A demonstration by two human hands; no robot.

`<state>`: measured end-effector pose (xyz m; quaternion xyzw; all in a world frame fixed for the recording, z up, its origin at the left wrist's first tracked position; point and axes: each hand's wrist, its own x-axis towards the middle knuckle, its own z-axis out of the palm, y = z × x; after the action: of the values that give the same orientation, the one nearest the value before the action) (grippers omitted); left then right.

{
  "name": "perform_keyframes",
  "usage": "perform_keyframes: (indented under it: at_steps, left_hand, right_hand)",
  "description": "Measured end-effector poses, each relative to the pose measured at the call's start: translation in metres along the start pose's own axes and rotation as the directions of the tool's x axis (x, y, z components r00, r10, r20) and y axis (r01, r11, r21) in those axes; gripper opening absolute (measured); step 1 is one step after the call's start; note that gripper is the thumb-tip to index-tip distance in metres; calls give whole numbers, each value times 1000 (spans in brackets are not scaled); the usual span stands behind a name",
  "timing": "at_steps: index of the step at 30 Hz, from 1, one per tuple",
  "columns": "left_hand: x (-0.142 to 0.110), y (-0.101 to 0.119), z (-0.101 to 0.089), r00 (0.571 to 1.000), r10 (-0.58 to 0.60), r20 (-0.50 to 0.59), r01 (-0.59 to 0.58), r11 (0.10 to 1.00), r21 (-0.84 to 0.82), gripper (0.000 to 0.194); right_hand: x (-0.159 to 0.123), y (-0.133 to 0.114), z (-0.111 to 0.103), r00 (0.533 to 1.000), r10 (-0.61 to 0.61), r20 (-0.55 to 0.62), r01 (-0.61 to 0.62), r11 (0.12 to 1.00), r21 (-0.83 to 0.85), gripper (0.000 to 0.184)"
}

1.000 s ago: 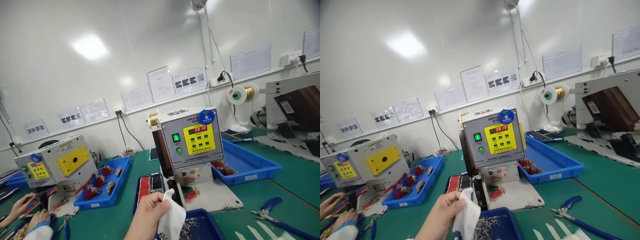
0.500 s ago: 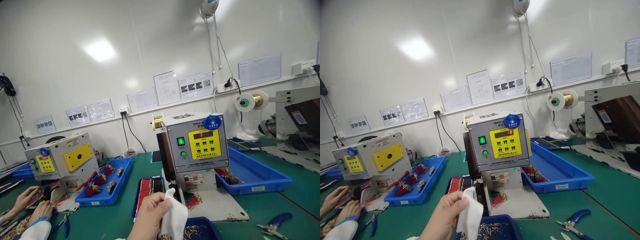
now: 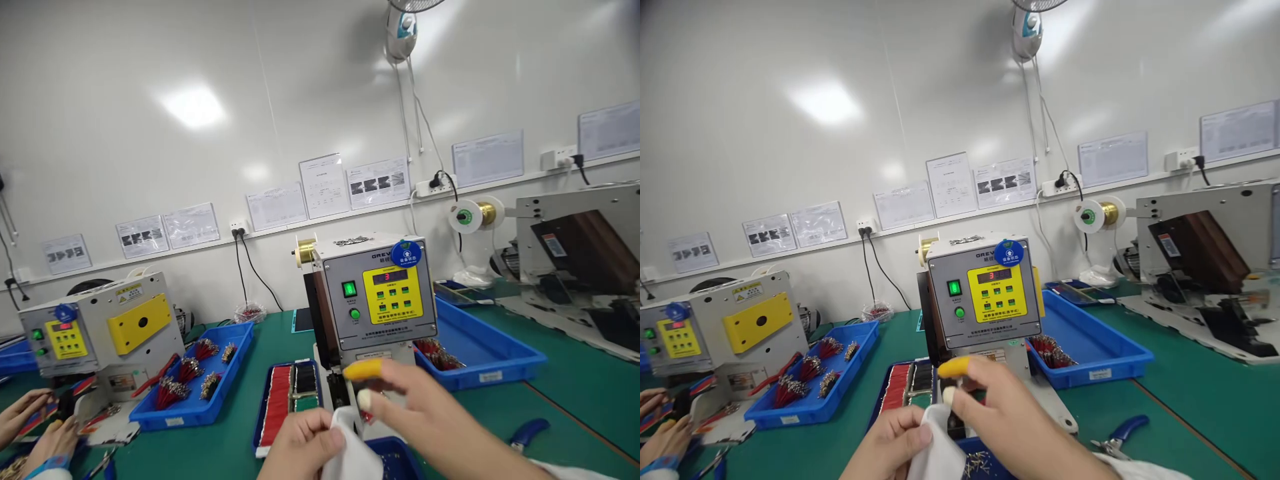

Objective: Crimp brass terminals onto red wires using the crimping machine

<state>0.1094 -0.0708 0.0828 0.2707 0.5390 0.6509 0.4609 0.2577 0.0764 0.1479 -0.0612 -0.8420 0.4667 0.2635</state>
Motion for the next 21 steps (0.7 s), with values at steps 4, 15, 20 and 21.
perform_keyframes:
  at_steps: [4, 15, 20, 21]
  left_hand:
    - [-1, -8, -9, 999, -13, 36, 7, 986, 164, 51]
    - [-2, -31, -48, 998, -53, -41, 60, 974, 219, 56]
    - [10, -45, -43, 989, -107, -101, 123, 978, 171, 61]
    - [13, -47, -40, 989, -102, -108, 119, 981, 156, 62]
  right_hand:
    - [14, 40, 37, 919, 147, 365, -285, 889, 359, 27]
    - [11, 87, 64, 865, 326, 381, -472, 786, 400, 14]
    - [5, 95, 59, 871, 365, 329, -483, 762, 432, 21]
    - [4, 97, 57, 876, 357, 325, -475, 762, 440, 23]
